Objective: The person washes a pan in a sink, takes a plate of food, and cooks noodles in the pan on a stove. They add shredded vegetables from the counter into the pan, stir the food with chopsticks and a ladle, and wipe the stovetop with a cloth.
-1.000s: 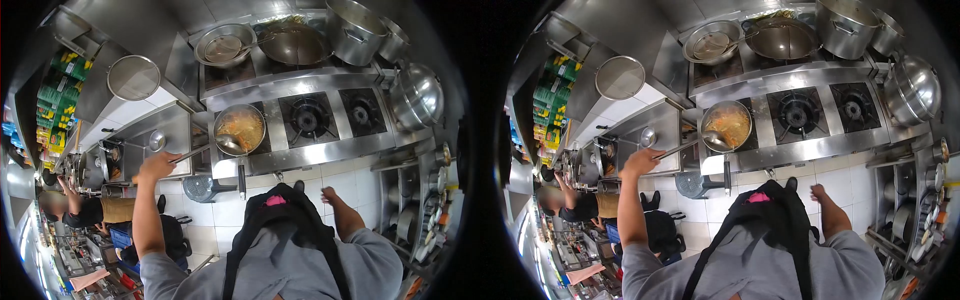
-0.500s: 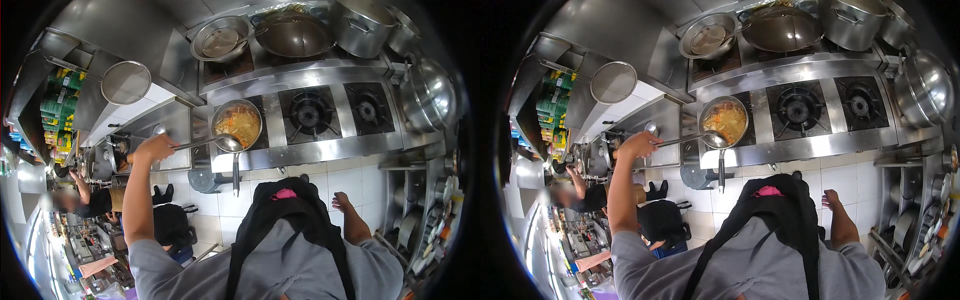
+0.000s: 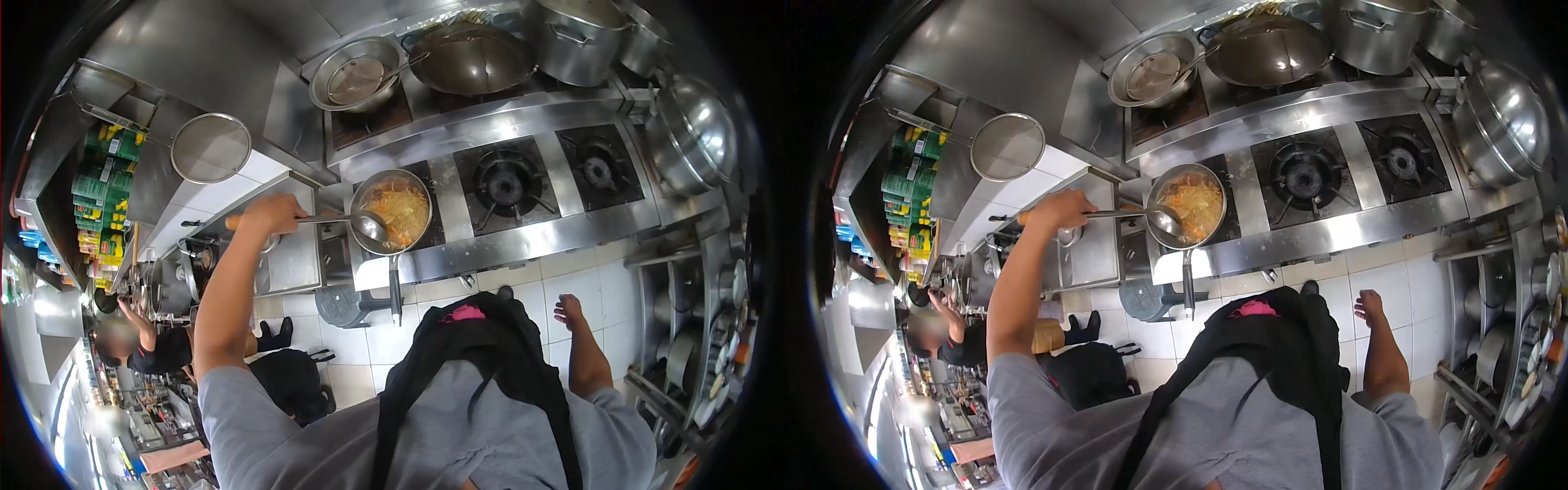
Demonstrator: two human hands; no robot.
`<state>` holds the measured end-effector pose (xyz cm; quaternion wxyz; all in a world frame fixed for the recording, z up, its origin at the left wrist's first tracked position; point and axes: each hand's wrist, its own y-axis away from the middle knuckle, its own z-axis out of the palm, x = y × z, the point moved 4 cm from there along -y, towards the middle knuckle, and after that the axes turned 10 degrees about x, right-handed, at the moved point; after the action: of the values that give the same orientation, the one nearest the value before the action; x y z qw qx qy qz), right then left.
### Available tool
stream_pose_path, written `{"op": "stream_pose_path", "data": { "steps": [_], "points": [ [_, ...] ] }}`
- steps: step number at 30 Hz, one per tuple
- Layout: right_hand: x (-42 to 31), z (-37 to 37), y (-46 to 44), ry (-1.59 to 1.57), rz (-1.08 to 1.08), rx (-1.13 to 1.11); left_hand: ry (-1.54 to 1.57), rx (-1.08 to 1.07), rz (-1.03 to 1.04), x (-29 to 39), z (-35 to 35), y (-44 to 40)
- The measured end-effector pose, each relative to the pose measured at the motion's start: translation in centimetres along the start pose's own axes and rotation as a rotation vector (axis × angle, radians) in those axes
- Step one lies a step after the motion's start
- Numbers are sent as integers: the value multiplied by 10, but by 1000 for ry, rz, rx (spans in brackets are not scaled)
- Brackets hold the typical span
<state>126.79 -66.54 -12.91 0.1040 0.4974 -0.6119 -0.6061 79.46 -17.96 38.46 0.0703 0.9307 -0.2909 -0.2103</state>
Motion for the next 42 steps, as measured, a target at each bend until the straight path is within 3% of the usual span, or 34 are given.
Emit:
{"op": "stream_pose_path", "data": {
  "steps": [2, 5, 10, 14, 16, 18, 20, 22, 24, 26, 28, 30, 34, 35, 38, 42],
  "points": [
    [23, 1, 13, 1, 42, 19, 0, -168, -56, -10, -13, 5],
    [76, -4, 24, -25, 105, -3, -31, -179, -64, -31, 6, 16],
    [140, -14, 62, -68, 243, 69, -1, 58, -164, -83, 58, 57],
    [188, -36, 75, -100, 264, 130, 452, 153, -308, -79, 62, 133],
    [216, -50, 66, -128, 388, 172, 777, 62, -373, -87, 141, 154],
    [207, -57, 68, -155, 363, 208, 1282, -46, -550, -55, 226, 167],
    [205, -57, 69, -151, 357, 190, 1676, -185, -704, 9, 240, 163],
    [194, -57, 59, -176, 372, 201, 1983, -354, -639, 73, 196, 137],
    [150, -50, 68, -145, 266, 161, 2155, -358, -328, 110, 189, 86],
    [113, -44, 68, -131, 229, 162, 2180, -325, -159, 149, 120, 40],
    [78, -37, 60, -114, 121, 107, 2007, -248, -168, 170, 100, -19],
    [45, -33, 55, -149, 51, 115, 1927, -160, 4, 203, 52, -65],
    [9, -41, 58, -272, -98, 115, 1737, -7, -42, 243, 18, -157],
    [9, -46, 61, -283, -108, 128, 1678, 67, -104, 247, 15, -174],
    [47, -60, 59, -321, -57, 174, 1664, 5, -116, 251, -2, -204],
    [145, -76, 67, -404, 230, 234, 1630, -38, -169, 252, -12, -214]
  ]
}}
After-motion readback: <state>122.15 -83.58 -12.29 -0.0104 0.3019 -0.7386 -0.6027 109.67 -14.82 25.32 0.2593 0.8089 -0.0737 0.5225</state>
